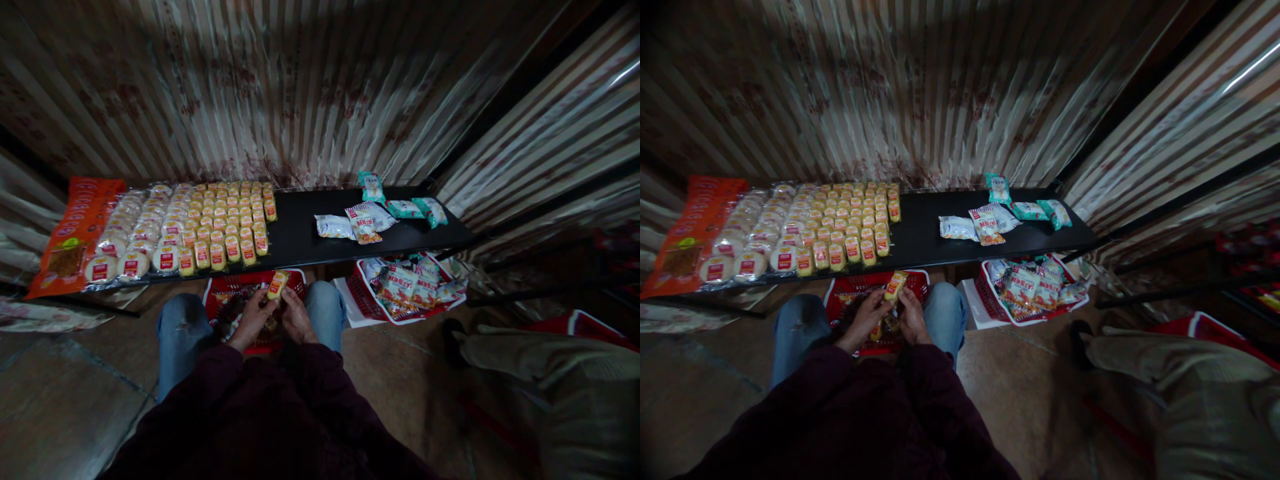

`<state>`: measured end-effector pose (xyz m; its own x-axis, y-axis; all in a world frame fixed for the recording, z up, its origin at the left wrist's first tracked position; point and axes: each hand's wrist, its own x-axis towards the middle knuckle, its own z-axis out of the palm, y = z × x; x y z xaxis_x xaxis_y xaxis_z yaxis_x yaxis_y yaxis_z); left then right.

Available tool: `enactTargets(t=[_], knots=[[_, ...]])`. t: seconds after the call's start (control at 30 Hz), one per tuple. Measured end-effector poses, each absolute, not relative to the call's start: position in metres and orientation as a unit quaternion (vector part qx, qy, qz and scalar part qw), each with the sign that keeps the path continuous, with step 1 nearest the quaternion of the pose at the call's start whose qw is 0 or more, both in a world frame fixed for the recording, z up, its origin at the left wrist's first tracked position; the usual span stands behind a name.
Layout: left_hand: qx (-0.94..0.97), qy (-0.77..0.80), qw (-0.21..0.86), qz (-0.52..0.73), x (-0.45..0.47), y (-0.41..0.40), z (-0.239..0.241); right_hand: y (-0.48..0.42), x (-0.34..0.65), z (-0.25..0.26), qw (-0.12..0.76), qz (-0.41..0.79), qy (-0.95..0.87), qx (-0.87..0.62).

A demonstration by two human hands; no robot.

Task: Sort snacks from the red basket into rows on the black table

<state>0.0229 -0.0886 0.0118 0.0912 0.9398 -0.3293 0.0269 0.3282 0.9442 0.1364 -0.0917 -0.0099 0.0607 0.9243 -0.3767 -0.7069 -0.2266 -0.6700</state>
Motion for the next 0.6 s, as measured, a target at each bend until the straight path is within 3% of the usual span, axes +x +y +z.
enactTargets(t=[0.6], knots=[[0.425,0.580,0.578,0.386,0.0223,-0.0858,0.0055,-0.0920,0.1296,-0.0047,0.622,0.635,-0.125,-0.441]])
